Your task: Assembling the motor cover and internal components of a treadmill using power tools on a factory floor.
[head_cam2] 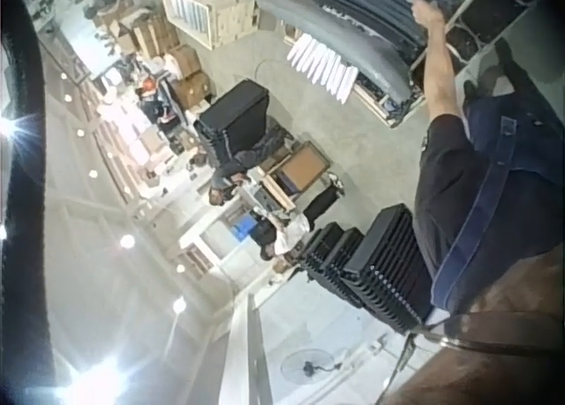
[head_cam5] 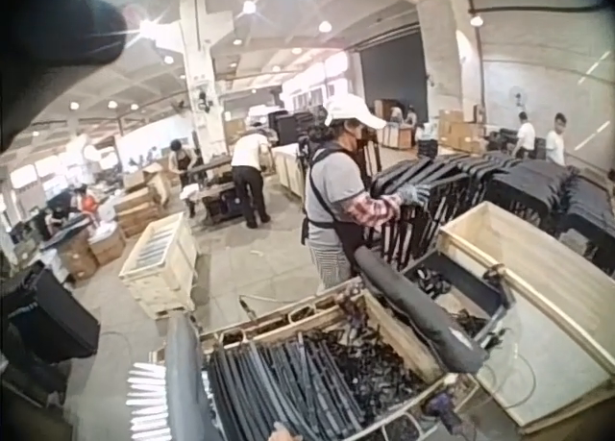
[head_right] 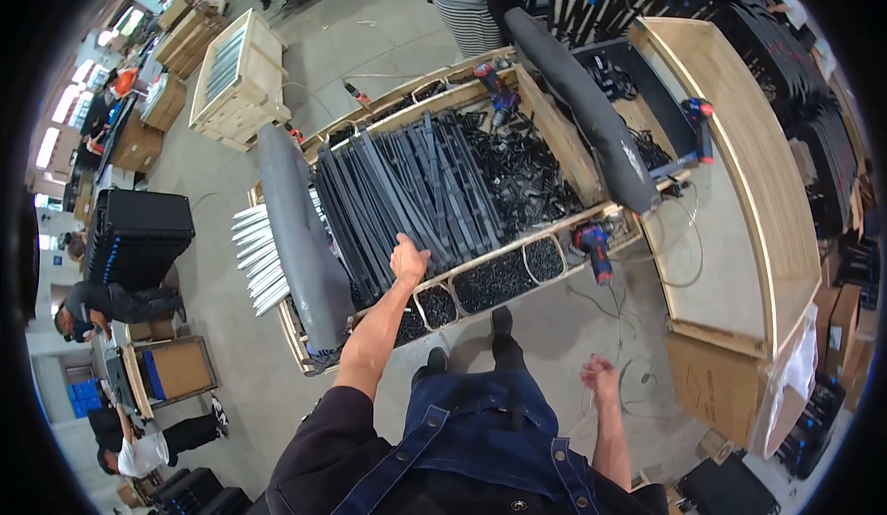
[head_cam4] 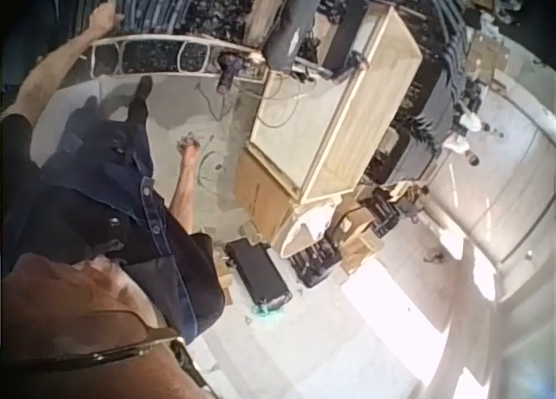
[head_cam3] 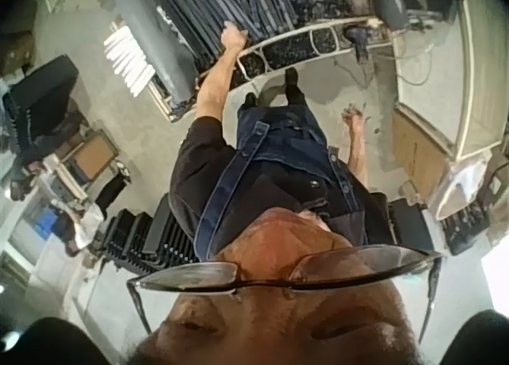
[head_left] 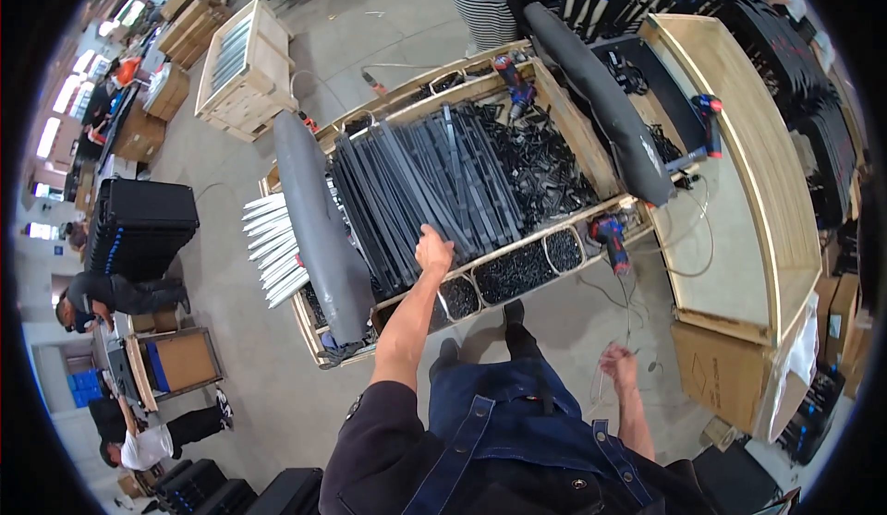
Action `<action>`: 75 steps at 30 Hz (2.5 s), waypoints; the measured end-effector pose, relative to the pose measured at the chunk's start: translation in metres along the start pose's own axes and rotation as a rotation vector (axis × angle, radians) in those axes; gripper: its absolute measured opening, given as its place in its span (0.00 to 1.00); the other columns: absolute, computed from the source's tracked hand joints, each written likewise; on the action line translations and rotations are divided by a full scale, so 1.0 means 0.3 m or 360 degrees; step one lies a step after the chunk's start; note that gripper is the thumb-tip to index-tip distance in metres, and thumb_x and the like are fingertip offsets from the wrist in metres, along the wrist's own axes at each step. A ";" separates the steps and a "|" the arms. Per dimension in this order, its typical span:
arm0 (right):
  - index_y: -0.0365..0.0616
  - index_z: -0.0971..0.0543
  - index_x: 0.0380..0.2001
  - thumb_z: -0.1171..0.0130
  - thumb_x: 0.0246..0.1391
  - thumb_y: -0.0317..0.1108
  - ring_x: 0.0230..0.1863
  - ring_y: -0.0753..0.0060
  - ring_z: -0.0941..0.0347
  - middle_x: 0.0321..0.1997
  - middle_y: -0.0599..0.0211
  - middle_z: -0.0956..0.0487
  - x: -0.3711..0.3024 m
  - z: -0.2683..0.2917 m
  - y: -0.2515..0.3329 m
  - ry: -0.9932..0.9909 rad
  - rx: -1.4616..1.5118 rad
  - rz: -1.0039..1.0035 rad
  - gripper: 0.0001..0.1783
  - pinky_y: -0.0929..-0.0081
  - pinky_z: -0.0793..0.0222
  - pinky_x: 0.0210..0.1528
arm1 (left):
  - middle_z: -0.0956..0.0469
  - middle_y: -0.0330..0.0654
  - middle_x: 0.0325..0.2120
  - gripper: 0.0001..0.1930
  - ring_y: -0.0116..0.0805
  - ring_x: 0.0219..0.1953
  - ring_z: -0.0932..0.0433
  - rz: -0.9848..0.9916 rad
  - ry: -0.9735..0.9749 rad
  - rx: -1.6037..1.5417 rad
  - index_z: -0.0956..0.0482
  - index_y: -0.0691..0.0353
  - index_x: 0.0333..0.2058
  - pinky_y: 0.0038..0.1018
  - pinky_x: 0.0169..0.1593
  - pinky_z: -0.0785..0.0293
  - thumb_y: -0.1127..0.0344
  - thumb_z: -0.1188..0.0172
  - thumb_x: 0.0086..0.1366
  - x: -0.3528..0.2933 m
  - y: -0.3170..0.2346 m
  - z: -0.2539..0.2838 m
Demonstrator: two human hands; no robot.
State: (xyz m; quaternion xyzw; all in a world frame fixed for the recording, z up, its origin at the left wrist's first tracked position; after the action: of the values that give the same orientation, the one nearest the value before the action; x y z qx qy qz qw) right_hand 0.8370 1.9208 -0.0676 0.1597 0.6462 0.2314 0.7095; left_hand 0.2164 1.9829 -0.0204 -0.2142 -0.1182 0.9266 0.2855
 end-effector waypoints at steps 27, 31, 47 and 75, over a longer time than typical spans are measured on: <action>0.35 0.26 0.52 0.51 0.72 0.42 0.19 0.83 0.44 0.19 0.80 0.39 -0.433 -1.030 0.674 0.1472 -0.0265 0.0199 0.19 0.78 0.42 0.22 | 0.18 0.40 0.32 0.17 0.27 0.34 0.22 -0.0523 0.1110 -0.1526 0.18 0.68 0.36 0.28 0.41 0.25 0.56 0.41 0.71 -0.804 -0.196 0.043; 0.34 0.27 0.54 0.53 0.71 0.49 0.16 0.84 0.46 0.16 0.80 0.42 -0.603 -0.823 0.655 0.1789 -0.0241 -0.0035 0.26 0.79 0.47 0.20 | 0.18 0.41 0.42 0.23 0.29 0.43 0.20 -0.0300 0.0813 -0.2311 0.22 0.64 0.51 0.27 0.46 0.23 0.49 0.48 0.74 -0.587 0.007 0.119; 0.29 0.28 0.56 0.48 0.69 0.50 0.15 0.86 0.47 0.14 0.79 0.41 -0.862 -0.594 0.398 0.1931 -0.0060 -0.0505 0.30 0.82 0.48 0.18 | 0.18 0.45 0.35 0.18 0.37 0.36 0.16 -0.0152 0.0382 -0.3284 0.22 0.63 0.46 0.32 0.43 0.17 0.52 0.40 0.71 -0.494 0.089 0.447; 0.36 0.25 0.57 0.60 0.67 0.67 0.39 0.67 0.18 0.43 0.56 0.16 -0.548 -0.465 0.829 0.2027 -0.1021 0.0241 0.42 0.70 0.19 0.40 | 0.22 0.50 0.54 0.27 0.46 0.58 0.24 0.0222 -0.0222 -0.3305 0.28 0.73 0.55 0.43 0.62 0.23 0.54 0.41 0.69 -0.531 0.394 0.399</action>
State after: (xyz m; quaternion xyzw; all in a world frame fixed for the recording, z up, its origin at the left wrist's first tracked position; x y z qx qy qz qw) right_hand 0.6591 2.0323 0.1859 -0.1784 0.8221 0.5068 0.1885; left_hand 0.2231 1.7834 0.0971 -0.3068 -0.8605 0.3940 -0.1007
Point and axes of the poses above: each hand's wrist, its own x-axis towards the middle knuckle, its own z-axis out of the back of the hand, y = z × x, the point moved 8 cm from there along x, towards the middle knuckle
